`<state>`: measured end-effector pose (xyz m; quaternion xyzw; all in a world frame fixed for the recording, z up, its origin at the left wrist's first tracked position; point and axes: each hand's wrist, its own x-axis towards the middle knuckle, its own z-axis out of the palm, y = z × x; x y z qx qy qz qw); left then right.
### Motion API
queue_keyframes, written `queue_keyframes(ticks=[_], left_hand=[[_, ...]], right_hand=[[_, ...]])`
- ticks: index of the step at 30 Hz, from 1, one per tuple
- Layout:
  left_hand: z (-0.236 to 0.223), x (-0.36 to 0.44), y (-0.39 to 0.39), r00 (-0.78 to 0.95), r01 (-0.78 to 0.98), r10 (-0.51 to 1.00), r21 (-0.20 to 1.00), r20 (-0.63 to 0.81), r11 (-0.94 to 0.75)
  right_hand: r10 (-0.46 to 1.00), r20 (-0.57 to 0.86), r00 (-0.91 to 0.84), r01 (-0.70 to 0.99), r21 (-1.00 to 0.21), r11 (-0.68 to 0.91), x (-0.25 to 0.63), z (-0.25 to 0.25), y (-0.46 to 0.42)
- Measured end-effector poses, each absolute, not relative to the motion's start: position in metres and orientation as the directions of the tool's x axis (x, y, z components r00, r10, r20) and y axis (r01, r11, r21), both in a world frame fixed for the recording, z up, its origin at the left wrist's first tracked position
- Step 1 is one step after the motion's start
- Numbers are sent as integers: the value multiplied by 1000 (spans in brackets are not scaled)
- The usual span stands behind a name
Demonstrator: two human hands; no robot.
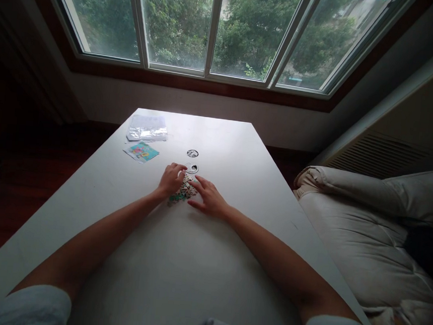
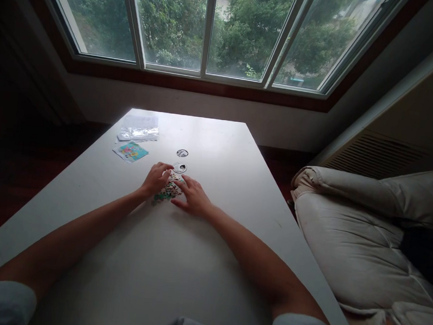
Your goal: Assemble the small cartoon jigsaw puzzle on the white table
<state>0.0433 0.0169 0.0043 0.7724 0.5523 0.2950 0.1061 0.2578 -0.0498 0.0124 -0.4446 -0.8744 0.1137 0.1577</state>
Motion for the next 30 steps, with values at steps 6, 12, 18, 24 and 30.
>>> queue_keyframes(ticks=[6,12,18,24,30], left_hand=[[0,-18,55,77,943,937,280,340,-179],[-1,-44,59,60,983,972,153,225,-97],[14,-32,34,89,987,980,116,180,-111],[22,-9,0,290,937,921,117,262,-328],[-1,17,-16,575,766,804,245,153,-594]], right_hand=[[829,88,-552,777,-308,550,215,17,-45],[862,89,-500,820,-272,504,188,13,-47],[810,168,-562,758,-287,586,210,3,-42],[762,286,-581,696,-310,647,241,-1,-33],[752,420,-507,641,-399,655,260,0,-29]])
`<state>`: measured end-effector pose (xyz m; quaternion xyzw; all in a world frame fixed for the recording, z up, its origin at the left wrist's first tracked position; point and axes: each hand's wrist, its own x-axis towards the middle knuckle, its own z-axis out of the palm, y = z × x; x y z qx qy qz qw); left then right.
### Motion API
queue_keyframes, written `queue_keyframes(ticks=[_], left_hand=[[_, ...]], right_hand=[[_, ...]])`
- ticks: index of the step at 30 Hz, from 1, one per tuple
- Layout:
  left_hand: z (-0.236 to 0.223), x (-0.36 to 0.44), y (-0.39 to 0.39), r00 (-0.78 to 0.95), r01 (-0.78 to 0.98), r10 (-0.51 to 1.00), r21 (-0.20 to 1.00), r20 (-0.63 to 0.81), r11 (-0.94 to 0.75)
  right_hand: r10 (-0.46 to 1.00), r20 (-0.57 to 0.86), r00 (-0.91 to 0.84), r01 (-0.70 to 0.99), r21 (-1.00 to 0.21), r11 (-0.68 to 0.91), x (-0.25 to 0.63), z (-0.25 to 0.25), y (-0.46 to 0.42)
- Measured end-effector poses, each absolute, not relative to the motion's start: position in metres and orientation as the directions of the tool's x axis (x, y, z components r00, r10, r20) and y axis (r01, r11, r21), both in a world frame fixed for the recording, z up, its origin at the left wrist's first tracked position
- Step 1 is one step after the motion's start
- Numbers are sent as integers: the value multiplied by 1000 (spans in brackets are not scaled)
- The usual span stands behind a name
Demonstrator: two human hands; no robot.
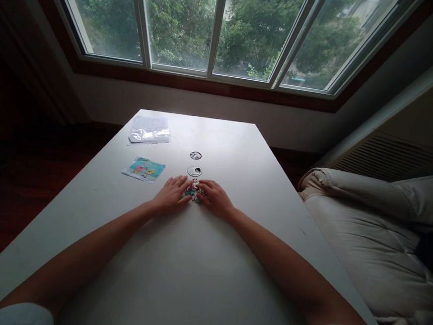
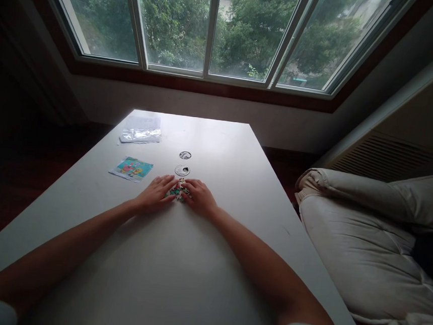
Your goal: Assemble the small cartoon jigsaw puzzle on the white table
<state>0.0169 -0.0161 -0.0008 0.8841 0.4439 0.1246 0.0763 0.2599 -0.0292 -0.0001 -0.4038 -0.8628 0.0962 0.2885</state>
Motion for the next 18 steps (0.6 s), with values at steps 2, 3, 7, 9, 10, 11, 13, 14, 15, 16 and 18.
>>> queue_keyframes(ticks=[2,3,7,9,10,11,13,14,15,16,18], left_hand=[[-7,21,-16,584,755,797,258,152,-602],[-9,23,-15,588,751,794,262,154,-606],[-10,32,-8,603,739,784,267,149,-619],[-9,36,-4,602,735,782,272,160,-621],[-8,38,-3,600,730,780,280,176,-624],[-6,38,-1,600,719,775,289,199,-632],[-4,37,0,611,682,749,310,258,-663],[-2,35,0,620,658,731,319,285,-683],[-1,32,-1,627,637,715,327,308,-699],[0,30,-1,631,621,704,334,324,-710],[2,27,-3,625,609,702,348,343,-713]], right_hand=[[773,429,-467,666,-404,627,265,0,-28],[779,430,-456,677,-401,618,267,1,-28],[769,412,-489,661,-400,635,279,5,-23],[769,400,-498,655,-408,636,284,9,-21],[776,393,-494,663,-406,628,287,11,-20],[783,386,-488,674,-403,619,289,12,-20],[790,365,-492,691,-388,610,291,14,-21],[790,355,-499,695,-381,610,291,15,-22],[788,348,-508,696,-374,613,290,15,-24],[786,343,-514,697,-368,616,288,14,-26],[788,346,-510,701,-364,613,284,11,-29]])
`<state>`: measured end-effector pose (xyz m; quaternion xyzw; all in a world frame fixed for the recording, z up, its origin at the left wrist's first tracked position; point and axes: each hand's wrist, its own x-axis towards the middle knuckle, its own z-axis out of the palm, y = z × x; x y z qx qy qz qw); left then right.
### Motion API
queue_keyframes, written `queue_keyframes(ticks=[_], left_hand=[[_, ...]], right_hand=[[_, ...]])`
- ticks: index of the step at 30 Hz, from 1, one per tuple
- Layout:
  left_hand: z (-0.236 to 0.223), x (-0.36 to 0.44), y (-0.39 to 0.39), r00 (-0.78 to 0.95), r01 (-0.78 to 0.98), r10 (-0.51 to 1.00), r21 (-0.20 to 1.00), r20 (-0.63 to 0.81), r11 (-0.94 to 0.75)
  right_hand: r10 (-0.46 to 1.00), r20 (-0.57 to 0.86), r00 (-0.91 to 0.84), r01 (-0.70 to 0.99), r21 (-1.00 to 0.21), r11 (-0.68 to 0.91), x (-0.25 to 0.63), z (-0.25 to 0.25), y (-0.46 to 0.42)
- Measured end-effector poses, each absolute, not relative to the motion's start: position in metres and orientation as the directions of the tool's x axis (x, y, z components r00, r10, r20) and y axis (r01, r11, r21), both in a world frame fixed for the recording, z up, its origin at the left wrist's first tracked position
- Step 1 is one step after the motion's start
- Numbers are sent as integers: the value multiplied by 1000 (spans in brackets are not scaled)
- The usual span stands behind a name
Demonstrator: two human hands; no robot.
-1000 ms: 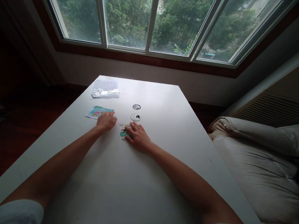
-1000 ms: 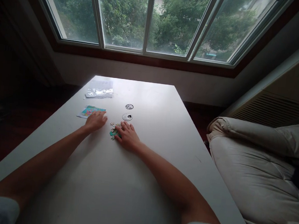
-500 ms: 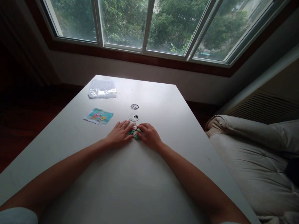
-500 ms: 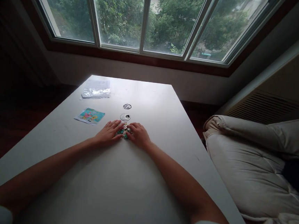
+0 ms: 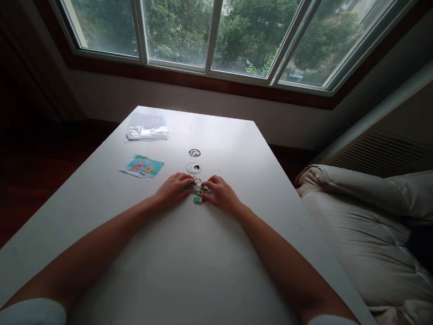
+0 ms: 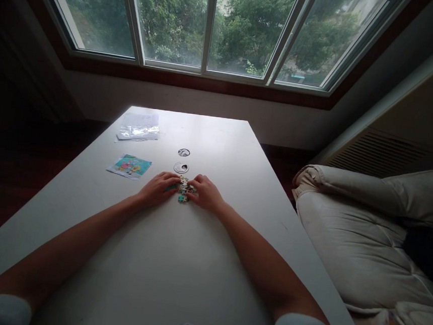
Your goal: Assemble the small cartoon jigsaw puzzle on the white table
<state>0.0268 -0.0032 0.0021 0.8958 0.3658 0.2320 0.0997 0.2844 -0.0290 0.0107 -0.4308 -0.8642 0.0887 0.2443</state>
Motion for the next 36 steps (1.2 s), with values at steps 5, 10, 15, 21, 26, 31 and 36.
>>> queue_keyframes(ticks=[5,10,15,21,26,31,36], left_hand=[[3,32,-8,588,611,718,378,372,-696],[6,37,-12,582,600,721,399,377,-693],[9,37,-14,547,607,756,452,360,-654],[13,36,-9,439,585,806,555,396,-591],[15,34,-7,393,583,841,606,372,-541],[16,26,1,353,723,842,452,408,-522],[18,15,11,376,836,830,235,412,-496]], right_hand=[[803,389,-451,711,-387,587,276,-1,-32],[796,426,-430,695,-405,593,273,-6,-31],[774,459,-437,680,-395,618,271,-2,-35],[784,463,-415,687,-406,603,270,3,-33],[841,467,-274,803,-369,467,285,3,-17],[882,416,-223,876,-310,368,299,0,-8],[873,395,-286,870,-275,410,295,-3,-10]])
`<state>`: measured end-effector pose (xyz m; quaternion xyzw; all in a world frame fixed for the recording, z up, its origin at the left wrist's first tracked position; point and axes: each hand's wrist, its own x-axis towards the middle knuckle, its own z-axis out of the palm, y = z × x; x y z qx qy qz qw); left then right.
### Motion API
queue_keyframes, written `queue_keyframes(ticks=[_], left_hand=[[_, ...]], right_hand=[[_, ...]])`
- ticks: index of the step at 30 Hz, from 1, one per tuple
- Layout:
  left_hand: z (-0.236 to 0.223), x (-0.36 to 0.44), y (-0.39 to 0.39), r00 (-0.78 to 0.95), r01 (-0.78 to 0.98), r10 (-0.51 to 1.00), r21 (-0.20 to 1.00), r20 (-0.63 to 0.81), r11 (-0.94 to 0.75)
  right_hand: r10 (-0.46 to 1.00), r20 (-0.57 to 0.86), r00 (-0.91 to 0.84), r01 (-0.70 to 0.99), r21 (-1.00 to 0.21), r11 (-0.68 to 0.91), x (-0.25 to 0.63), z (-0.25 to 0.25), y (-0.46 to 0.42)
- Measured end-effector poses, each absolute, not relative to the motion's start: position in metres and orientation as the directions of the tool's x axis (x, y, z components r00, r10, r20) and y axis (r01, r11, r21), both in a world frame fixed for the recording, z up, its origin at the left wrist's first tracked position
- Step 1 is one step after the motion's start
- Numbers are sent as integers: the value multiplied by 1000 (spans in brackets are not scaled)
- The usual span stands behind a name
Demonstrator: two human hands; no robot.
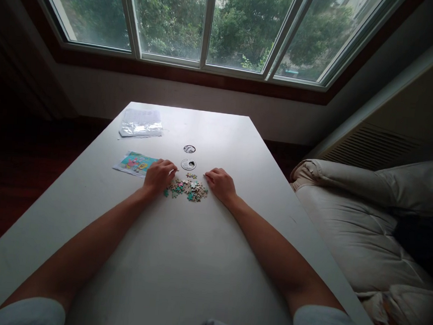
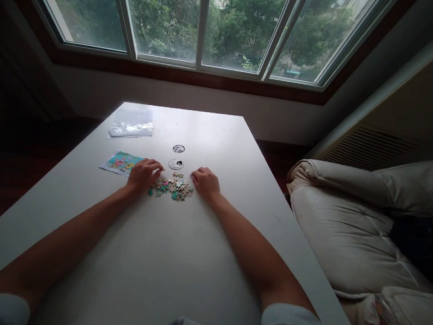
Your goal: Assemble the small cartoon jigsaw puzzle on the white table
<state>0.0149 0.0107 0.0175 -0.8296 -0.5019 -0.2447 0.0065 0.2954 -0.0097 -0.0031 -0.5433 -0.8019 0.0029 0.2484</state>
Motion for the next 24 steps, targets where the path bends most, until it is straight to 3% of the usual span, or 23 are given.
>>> queue_keyframes(ticks=[11,16,20,24], left_hand=[[14,16,1,456,815,804,185,382,-550],[15,21,-4,480,768,791,254,380,-588],[13,30,-9,591,673,735,299,332,-676],[12,34,-12,591,673,738,305,327,-674]], right_hand=[[842,382,-381,801,-319,507,286,-1,-23],[833,362,-419,753,-373,542,285,0,-23],[830,344,-438,752,-365,548,283,1,-25],[838,359,-412,769,-356,531,279,-1,-27]])
